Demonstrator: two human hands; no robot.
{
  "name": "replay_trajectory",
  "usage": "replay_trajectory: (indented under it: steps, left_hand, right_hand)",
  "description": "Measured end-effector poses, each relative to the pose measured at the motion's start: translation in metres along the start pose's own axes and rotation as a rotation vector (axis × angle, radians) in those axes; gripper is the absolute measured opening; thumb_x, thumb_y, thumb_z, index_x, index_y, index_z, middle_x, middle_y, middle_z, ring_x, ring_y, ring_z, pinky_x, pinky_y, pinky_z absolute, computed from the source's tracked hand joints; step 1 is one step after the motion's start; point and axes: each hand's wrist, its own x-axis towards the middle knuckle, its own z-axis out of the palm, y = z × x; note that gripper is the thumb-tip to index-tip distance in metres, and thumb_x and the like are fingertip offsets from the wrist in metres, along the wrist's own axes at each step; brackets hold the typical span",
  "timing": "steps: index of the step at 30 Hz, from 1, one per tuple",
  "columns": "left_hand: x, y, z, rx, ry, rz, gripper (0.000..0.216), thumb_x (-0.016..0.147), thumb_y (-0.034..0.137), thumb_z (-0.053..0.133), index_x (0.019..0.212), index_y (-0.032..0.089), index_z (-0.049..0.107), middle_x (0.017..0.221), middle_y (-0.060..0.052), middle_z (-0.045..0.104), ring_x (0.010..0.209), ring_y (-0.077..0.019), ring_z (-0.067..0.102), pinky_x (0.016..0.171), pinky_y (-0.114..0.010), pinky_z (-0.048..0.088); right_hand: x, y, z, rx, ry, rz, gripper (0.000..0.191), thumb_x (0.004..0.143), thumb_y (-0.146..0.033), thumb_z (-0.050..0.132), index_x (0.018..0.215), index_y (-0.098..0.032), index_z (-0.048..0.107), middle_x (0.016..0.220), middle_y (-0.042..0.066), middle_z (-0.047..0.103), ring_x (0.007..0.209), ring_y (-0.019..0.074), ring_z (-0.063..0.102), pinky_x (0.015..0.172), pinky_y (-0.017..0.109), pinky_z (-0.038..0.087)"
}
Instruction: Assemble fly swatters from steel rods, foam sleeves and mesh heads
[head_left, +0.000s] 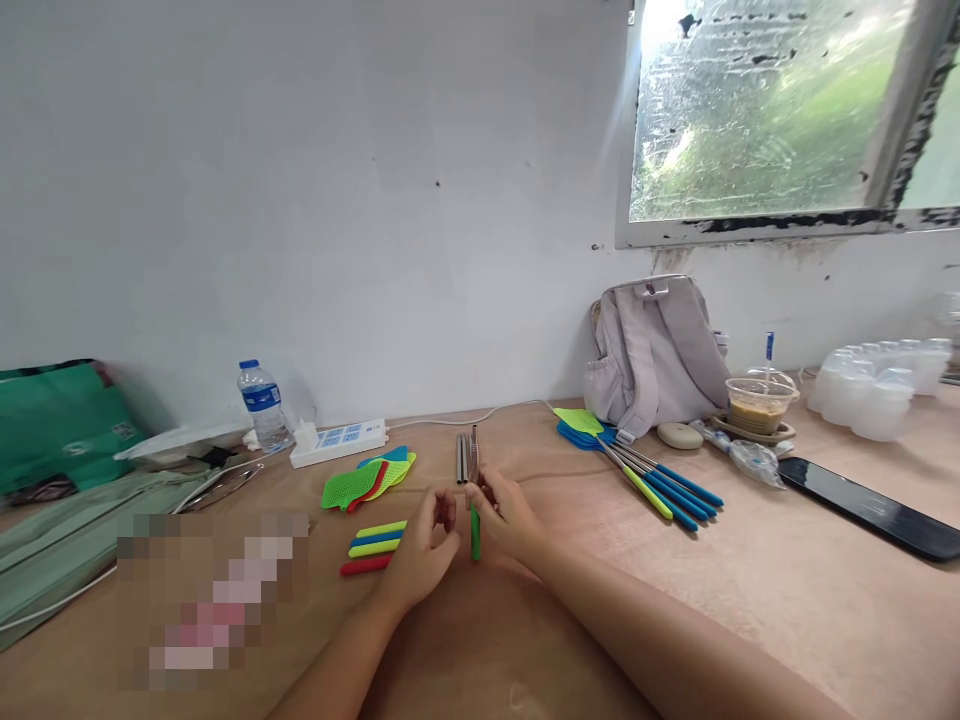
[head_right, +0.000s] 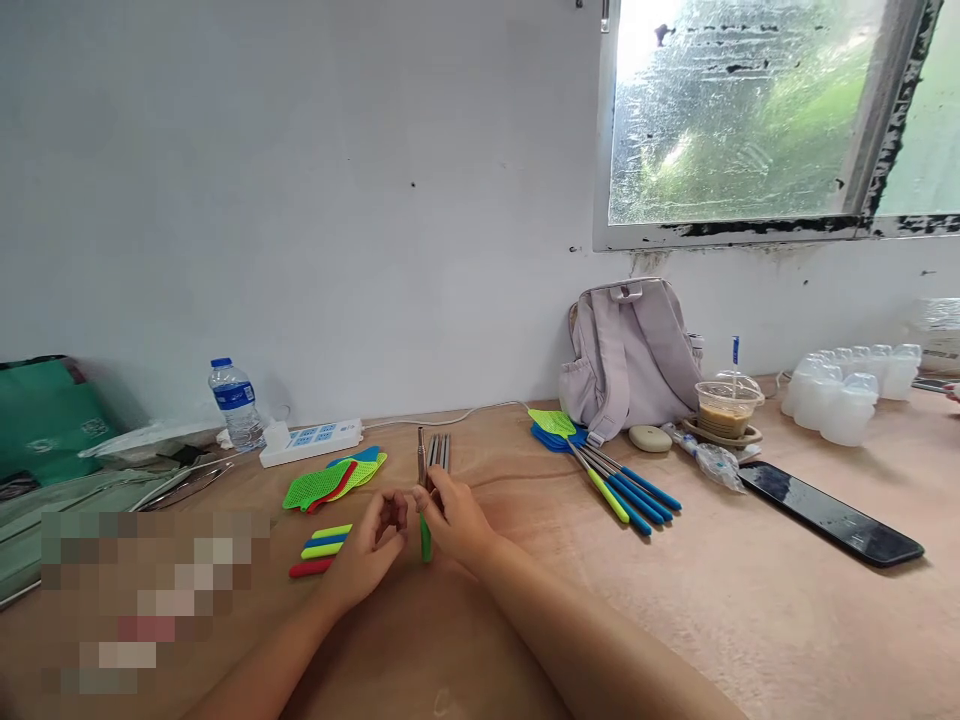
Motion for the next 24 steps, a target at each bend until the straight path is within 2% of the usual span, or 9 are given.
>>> replay_trajectory:
  steps: [5,14,16,19,20,21,24]
  left_hand:
    - [0.001,-0.004,0.001,-0.039,0.058,-0.01,0.015,0.068,0.011,0.041,0.079,0.021,0.038,0.072,0.003,0.039,0.068,-0.0107,0.043,0.067,-0.024,0.039]
    - [0.003,-0.007,-0.006,-0.056,0.173,-0.005,0.01,0.071,0.018,0.046,0.072,0.021,0.036,0.067,0.004,0.036,0.063,-0.0101,0.039,0.061,-0.023,0.036]
    - [0.002,0.004,-0.007,-0.086,0.268,0.015,0.013,0.071,0.02,0.047,0.069,0.021,0.034,0.065,0.005,0.034,0.059,-0.0095,0.037,0.056,-0.023,0.034]
    - [-0.006,0.033,-0.001,-0.221,0.541,0.077,0.017,0.074,0.022,0.048,0.069,0.022,0.032,0.065,0.004,0.033,0.058,-0.0093,0.037,0.054,-0.024,0.035]
    - [-0.01,0.042,0.002,-0.285,0.591,0.094,0.015,0.075,0.024,0.048,0.071,0.023,0.033,0.066,0.004,0.034,0.06,-0.01,0.041,0.056,-0.025,0.037]
    - [-0.015,0.05,0.004,-0.329,0.567,0.11,0.011,0.077,0.028,0.047,0.075,0.024,0.036,0.068,0.003,0.038,0.064,-0.0115,0.045,0.058,-0.027,0.039]
    - [-0.025,0.056,-0.001,-0.336,0.321,0.072,0.019,0.075,0.045,0.049,0.083,0.027,0.049,0.074,-0.002,0.052,0.075,-0.0189,0.055,0.06,-0.034,0.045]
  right_hand:
    - [0.002,0.001,0.0,0.023,-0.005,0.009,0.019,0.084,-0.033,0.039,0.07,-0.021,0.037,0.056,-0.005,0.039,0.051,0.0093,0.037,0.046,0.02,0.027]
    - [-0.001,-0.004,0.002,0.035,-0.06,0.002,0.018,0.082,-0.031,0.044,0.069,-0.021,0.037,0.057,-0.005,0.048,0.051,0.009,0.043,0.049,0.019,0.031]
    - [0.0,-0.002,0.002,0.068,-0.06,0.015,0.018,0.082,-0.032,0.045,0.07,-0.021,0.038,0.058,-0.004,0.051,0.052,0.0092,0.046,0.049,0.019,0.033]
    - [0.001,0.002,0.0,0.104,-0.051,0.04,0.019,0.083,-0.033,0.045,0.07,-0.02,0.039,0.06,-0.003,0.054,0.052,0.0092,0.047,0.049,0.019,0.034]
    - [0.001,0.004,-0.001,0.11,-0.049,0.039,0.019,0.082,-0.033,0.045,0.07,-0.02,0.04,0.061,-0.003,0.054,0.052,0.0092,0.047,0.049,0.02,0.034]
    - [0.0,0.005,-0.001,0.112,-0.042,0.038,0.019,0.082,-0.033,0.046,0.07,-0.02,0.04,0.06,-0.003,0.053,0.051,0.0091,0.046,0.048,0.02,0.033]
    - [-0.001,0.011,-0.002,0.152,-0.024,0.054,0.019,0.081,-0.033,0.046,0.069,-0.02,0.039,0.058,-0.004,0.048,0.05,0.009,0.044,0.047,0.02,0.032]
